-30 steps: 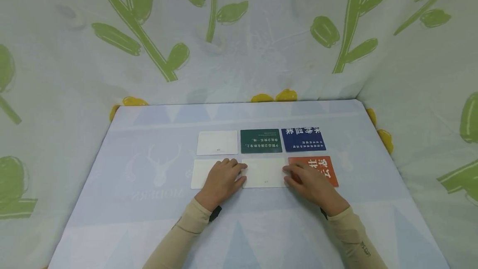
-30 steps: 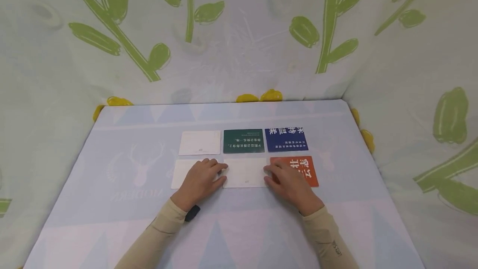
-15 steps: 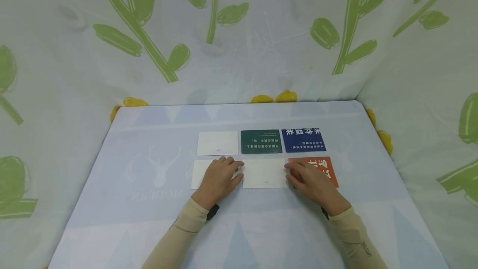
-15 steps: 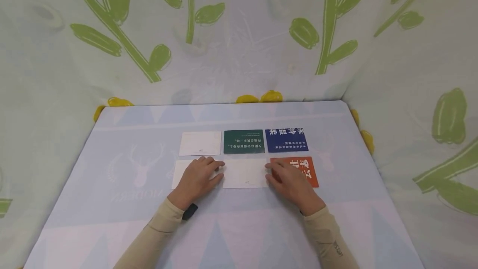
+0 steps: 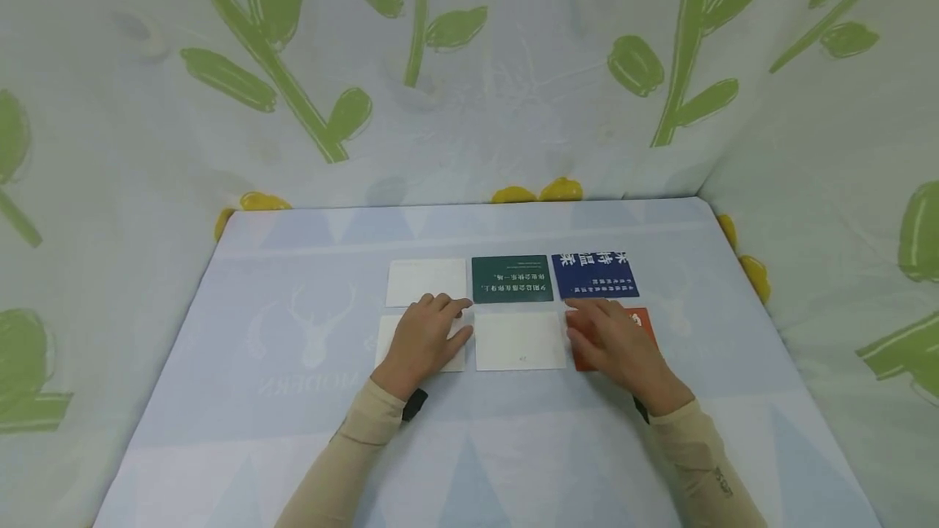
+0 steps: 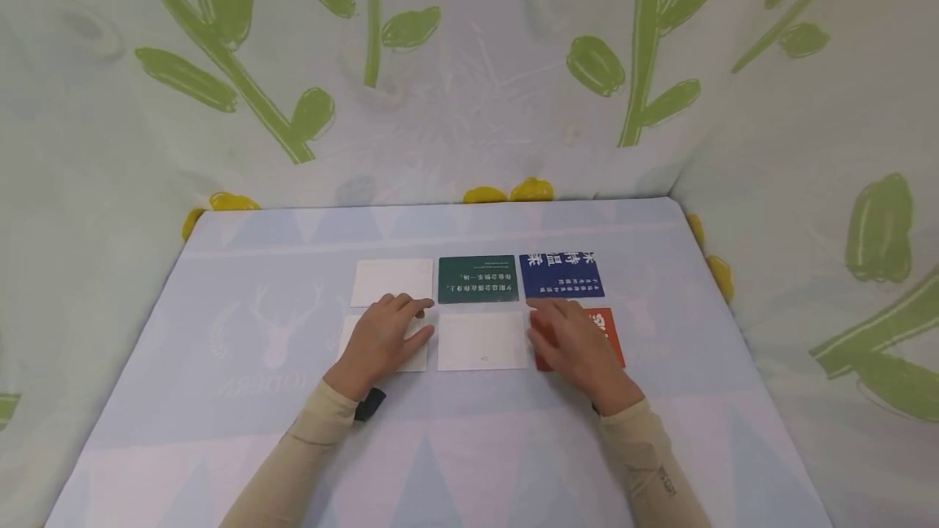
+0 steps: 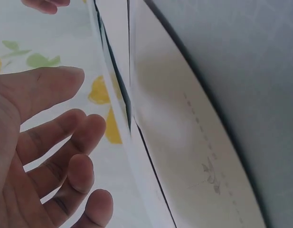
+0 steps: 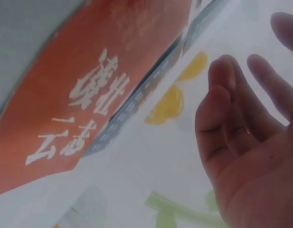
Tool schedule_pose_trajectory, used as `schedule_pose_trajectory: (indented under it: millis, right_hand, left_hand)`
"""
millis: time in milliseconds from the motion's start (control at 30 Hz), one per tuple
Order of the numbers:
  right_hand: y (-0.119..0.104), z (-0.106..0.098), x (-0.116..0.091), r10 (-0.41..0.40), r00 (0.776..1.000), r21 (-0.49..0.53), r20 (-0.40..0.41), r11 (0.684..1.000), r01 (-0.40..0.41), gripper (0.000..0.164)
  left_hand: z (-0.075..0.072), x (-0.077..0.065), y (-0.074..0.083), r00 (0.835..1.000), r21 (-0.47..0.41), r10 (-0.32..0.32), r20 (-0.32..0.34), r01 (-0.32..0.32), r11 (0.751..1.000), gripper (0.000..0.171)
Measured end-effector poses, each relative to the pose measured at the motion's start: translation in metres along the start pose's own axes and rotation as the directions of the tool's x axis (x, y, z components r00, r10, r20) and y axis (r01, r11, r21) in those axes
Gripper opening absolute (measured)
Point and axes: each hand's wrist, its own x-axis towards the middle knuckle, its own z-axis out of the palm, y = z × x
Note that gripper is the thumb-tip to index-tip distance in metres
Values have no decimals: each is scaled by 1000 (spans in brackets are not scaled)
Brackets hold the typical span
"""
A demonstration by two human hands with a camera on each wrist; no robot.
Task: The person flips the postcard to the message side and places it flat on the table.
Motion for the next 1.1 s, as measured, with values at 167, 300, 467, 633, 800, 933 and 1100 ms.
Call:
schedule_pose_trajectory:
  millis: [167,300,467,633,800,933,1100]
  right_hand:
    - [2,-4,5,-25,999,-13,-40,1000,25,49]
    - [4,-6,10,-81,993,-27,-81,997,79,51]
    - [7,-9,18,-124,986,-56,-111,991,119,56]
    - [9,-11,26,-156,980,-60,-121,987,150,58]
    - [6,-12,36,-121,990,-36,-73,992,119,61]
    - [4,-11,42,-66,998,-19,-10,998,66,64]
    - [6,-8,50,-57,998,-35,40,998,59,68]
  left_hand:
    - [3,4,-5,1000,7,-20,3,20,1000,39]
    - [4,10,-11,1000,1,-11,4,11,1000,42]
    - [3,17,-18,1000,5,4,5,-4,1000,45]
    - [3,26,-23,999,21,-15,52,14,1000,53]
    - [6,35,-27,985,28,-85,153,82,996,62]
    - [10,44,-29,970,30,-109,217,105,994,66]
    - [12,57,-31,963,29,-112,244,108,994,64]
